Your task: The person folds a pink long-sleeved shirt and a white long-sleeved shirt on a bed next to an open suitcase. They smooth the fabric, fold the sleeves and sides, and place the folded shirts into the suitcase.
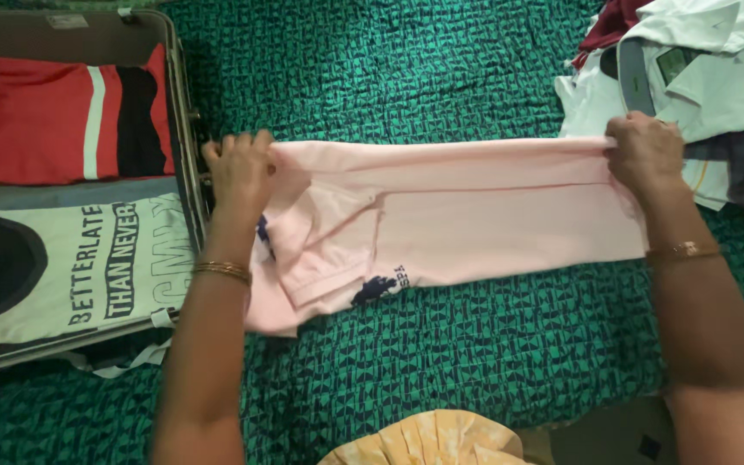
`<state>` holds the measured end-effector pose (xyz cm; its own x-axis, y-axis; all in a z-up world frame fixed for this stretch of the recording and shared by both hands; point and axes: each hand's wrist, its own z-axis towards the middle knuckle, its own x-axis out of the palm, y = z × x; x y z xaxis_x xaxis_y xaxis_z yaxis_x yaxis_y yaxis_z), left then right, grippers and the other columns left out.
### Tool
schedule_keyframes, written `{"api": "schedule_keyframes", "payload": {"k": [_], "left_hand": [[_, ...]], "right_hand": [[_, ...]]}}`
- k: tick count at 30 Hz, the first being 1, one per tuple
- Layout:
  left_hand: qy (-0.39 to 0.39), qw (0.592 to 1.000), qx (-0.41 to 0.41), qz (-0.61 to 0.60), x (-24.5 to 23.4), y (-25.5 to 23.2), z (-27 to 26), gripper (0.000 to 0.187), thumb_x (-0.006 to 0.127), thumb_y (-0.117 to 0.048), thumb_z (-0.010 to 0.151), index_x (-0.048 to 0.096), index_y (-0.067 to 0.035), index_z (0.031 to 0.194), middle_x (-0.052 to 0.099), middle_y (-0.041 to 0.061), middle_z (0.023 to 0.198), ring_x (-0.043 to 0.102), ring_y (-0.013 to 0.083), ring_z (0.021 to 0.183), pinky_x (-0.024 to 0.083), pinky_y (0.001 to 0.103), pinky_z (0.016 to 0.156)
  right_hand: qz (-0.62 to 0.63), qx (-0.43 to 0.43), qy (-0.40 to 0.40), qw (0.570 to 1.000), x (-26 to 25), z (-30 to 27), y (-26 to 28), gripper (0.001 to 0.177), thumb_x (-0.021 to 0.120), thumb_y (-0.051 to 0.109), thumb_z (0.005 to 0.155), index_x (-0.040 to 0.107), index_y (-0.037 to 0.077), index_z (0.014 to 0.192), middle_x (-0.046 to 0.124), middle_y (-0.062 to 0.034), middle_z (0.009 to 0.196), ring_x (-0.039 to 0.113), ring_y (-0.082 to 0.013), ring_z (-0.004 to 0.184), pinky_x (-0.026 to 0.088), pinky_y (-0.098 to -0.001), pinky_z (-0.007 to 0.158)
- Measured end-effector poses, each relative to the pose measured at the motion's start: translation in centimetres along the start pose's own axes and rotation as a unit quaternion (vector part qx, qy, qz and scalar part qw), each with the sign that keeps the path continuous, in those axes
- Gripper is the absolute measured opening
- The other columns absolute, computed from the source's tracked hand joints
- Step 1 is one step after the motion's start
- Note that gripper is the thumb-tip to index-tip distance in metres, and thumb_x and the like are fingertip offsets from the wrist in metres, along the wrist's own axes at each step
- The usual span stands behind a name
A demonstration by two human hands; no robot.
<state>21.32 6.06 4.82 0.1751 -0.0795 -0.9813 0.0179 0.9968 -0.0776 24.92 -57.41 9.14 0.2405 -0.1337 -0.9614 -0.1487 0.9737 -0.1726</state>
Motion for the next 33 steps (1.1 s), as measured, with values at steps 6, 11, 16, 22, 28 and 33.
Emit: {"api": "schedule_keyframes", "payload": {"k": [6,11,16,22,28,33], "left_hand": [[0.057,0.996,0.044,-0.049,2.9,-8.8,-2.3,0.080,0.058,-0.058,0.091,0.035,-0.019,0.157,0.030,0.010,0.162,0.019,0.0294,0.152,0.010,0.058,0.123],[0.062,0.990,0.057,-0.117,3.7,-12.4,-9.3,0.082,0.045,-0.069,0.095,0.035,-0.017,0.158,0.021,0.012,0.168,0.012,0.0361,0.155,0.005,0.058,0.122],[0.004,0.988,0.053,-0.144,3.6,-12.3,-10.4,0.078,0.048,-0.065,0.097,0.041,-0.015,0.157,0.024,0.013,0.168,0.016,0.0367,0.156,0.006,0.056,0.124],[-0.041,0.874,0.019,-0.484,4.1,-11.6,-9.8,0.082,0.051,-0.062,0.097,0.031,-0.012,0.159,0.018,0.016,0.171,0.019,0.0351,0.158,0.016,0.048,0.126],[0.007,0.330,-0.148,-0.932,3.8,-7.5,-10.8,0.078,0.046,-0.054,0.099,0.021,-0.015,0.162,0.023,0.014,0.167,0.026,0.0308,0.151,0.025,0.044,0.122],[0.006,0.262,-0.194,-0.945,3.7,-5.5,-12.3,0.075,0.049,-0.044,0.095,0.024,-0.015,0.160,0.029,0.015,0.158,0.032,0.0299,0.141,0.029,0.043,0.114]], "right_hand": [[0.013,0.068,-0.127,0.990,2.0,-2.6,3.7,0.078,0.093,0.029,0.066,0.063,0.008,0.135,0.064,-0.0129,0.125,0.062,-0.0344,0.123,0.045,-0.0489,0.104],[-0.070,0.258,-0.172,0.948,6.4,-7.7,2.7,0.103,0.091,0.073,0.058,0.056,0.002,0.124,0.064,-0.0221,0.121,0.061,-0.0416,0.113,0.043,-0.0569,0.096],[0.071,0.229,0.031,0.970,7.4,-7.8,0.9,0.065,0.081,0.056,0.093,0.066,0.004,0.129,0.070,-0.0268,0.115,0.067,-0.0486,0.105,0.050,-0.0588,0.091],[0.462,0.188,-0.014,0.866,-4.9,-2.8,6.3,0.030,0.074,0.022,0.095,0.073,0.009,0.122,0.076,-0.0146,0.112,0.071,-0.0316,0.102,0.055,-0.0433,0.088],[0.778,-0.016,0.203,0.594,-14.2,0.2,21.2,0.046,0.064,0.027,0.103,0.052,0.001,0.139,0.067,-0.0102,0.108,0.066,-0.0166,0.092,0.060,-0.0324,0.077],[0.598,0.063,0.179,0.779,-12.2,1.2,25.4,0.051,0.063,0.034,0.098,0.052,0.004,0.138,0.072,-0.0156,0.112,0.070,-0.0247,0.096,0.059,-0.0389,0.075]]}}
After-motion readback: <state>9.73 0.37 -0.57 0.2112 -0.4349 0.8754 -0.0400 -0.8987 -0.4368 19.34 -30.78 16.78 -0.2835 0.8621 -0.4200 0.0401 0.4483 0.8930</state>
